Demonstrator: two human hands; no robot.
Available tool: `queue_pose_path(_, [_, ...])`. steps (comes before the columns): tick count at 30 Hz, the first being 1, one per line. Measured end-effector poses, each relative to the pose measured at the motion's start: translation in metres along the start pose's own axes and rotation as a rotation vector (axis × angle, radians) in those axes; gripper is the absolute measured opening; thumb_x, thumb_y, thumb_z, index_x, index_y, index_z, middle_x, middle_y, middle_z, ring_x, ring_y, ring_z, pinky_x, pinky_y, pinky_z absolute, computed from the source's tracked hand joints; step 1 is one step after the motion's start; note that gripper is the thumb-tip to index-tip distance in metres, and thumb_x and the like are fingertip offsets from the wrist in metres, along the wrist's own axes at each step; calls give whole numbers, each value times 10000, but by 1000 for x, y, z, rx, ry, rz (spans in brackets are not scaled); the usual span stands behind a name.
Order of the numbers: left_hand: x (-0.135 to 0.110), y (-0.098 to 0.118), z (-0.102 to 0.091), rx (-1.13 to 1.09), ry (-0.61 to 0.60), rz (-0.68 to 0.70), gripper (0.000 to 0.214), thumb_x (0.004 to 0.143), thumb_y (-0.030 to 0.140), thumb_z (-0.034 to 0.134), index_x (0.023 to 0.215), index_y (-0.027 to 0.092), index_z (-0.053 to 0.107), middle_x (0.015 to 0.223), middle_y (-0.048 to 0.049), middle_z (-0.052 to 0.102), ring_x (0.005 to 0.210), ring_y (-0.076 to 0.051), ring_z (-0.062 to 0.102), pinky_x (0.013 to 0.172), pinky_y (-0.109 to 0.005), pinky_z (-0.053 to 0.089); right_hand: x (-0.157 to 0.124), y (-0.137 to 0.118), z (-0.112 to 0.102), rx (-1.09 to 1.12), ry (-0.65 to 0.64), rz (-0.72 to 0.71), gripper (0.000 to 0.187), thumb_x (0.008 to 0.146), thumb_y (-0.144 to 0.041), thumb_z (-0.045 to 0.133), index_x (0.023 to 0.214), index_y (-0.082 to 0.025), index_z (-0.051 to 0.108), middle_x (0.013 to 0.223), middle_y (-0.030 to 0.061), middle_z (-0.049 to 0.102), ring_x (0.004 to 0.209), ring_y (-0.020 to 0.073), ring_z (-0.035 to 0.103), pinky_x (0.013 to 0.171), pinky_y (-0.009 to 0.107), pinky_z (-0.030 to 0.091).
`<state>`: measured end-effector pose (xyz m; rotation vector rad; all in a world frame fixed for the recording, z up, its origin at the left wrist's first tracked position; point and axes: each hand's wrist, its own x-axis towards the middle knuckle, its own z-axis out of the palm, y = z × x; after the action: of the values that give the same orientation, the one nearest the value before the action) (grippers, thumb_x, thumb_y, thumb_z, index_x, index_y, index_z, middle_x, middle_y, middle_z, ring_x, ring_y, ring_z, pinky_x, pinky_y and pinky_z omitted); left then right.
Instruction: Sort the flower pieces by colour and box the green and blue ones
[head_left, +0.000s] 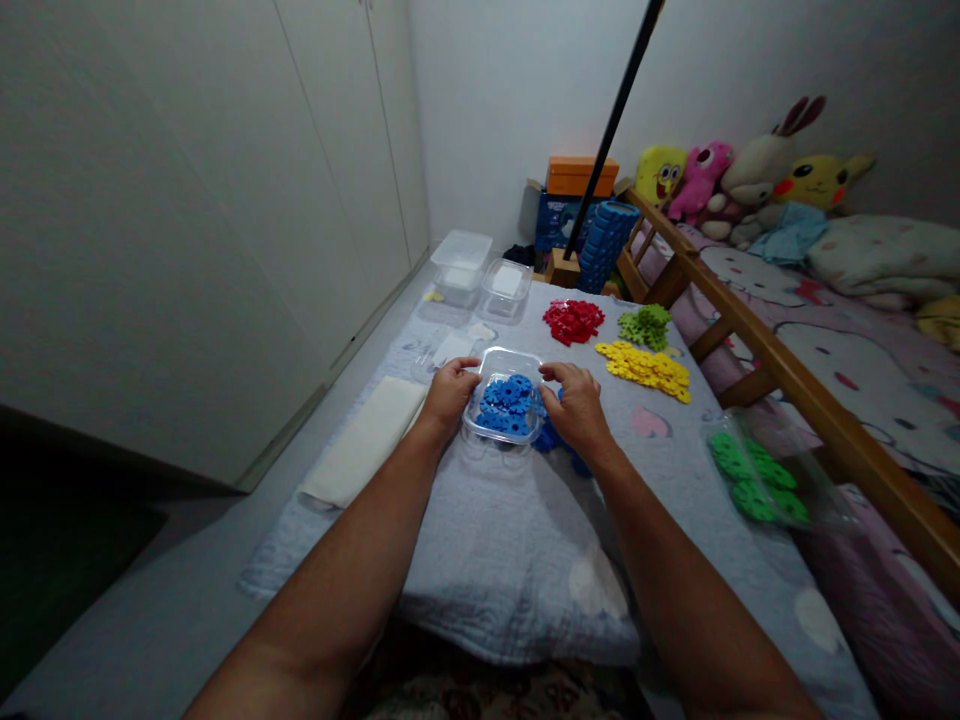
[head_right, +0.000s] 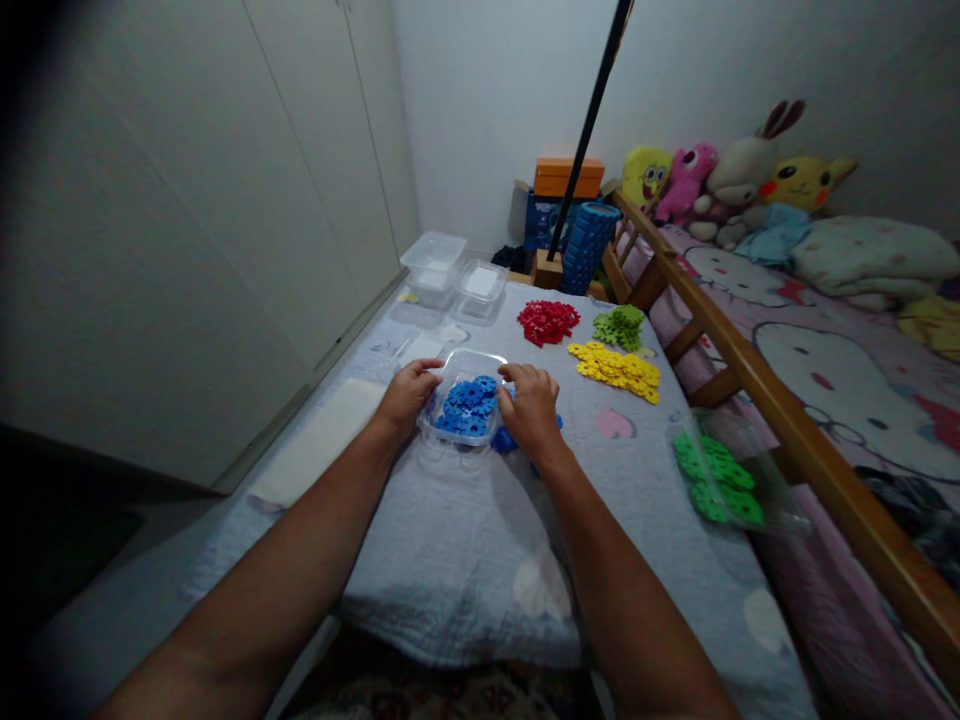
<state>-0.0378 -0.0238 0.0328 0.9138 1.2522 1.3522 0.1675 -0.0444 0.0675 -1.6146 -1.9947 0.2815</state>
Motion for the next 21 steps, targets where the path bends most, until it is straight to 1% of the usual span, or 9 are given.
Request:
queue_pose_path(4, [0, -1, -1, 8, 2, -6, 391, 594, 234, 675, 975, 147, 674, 540, 81, 476, 481, -101, 391, 484, -236, 252, -6, 25, -3, -72, 6, 33, 321, 926, -228, 550, 1209, -202, 699, 1219, 123, 722, 1158, 292, 598, 1024, 416, 409])
queue_pose_path(7, [1, -1, -1, 11, -1, -3, 386, 596, 242, 676, 970, 151, 673, 539, 84, 473, 480, -100, 387, 486, -234, 252, -12, 41, -4, -210, -18, 84, 362, 950, -283, 569, 1282, -192, 680, 1259, 144, 695, 1174, 310, 586, 1001, 413, 430])
queue_pose_path(9, [1, -1, -1, 13, -4, 4, 385, 598, 250, 679, 970, 151, 674, 535, 86, 471, 478, -99, 384, 487, -233, 255, -16, 48, -4, -319, -61, 123, 392, 959, -344, 596, 1307, -182, 674, 1271, 162, 677, 1173, 324, 581, 987, 412, 441])
queue_pose_path(12, [1, -1, -1, 14, -5, 8, 388, 594, 249, 679, 969, 149, 677, 536, 84, 474, 479, -99, 387, 487, -233, 255, -21, 53, -3, -412, -155, 153, 388, 977, -396, 602, 1264, -152, 697, 1232, 182, 668, 1155, 326, 595, 985, 395, 450])
queue_pose_path(15, [0, -1, 0, 10, -2, -3, 383, 591, 244, 679, 962, 150, 675, 536, 85, 467, 479, -98, 383, 484, -234, 244, -22, 54, -2, -404, -199, 162, 375, 992, -387, 597, 1249, -135, 704, 1212, 180, 669, 1140, 307, 617, 981, 363, 457])
queue_pose_path(21, [-1, -1, -1, 16, -10, 13, 384, 598, 262, 689, 966, 153, 671, 543, 84, 474, 480, -96, 374, 486, -234, 247, -20, 57, 0, -321, -200, 141, 287, 997, -295, 590, 1218, -164, 716, 1160, 137, 701, 1094, 260, 640, 963, 320, 455])
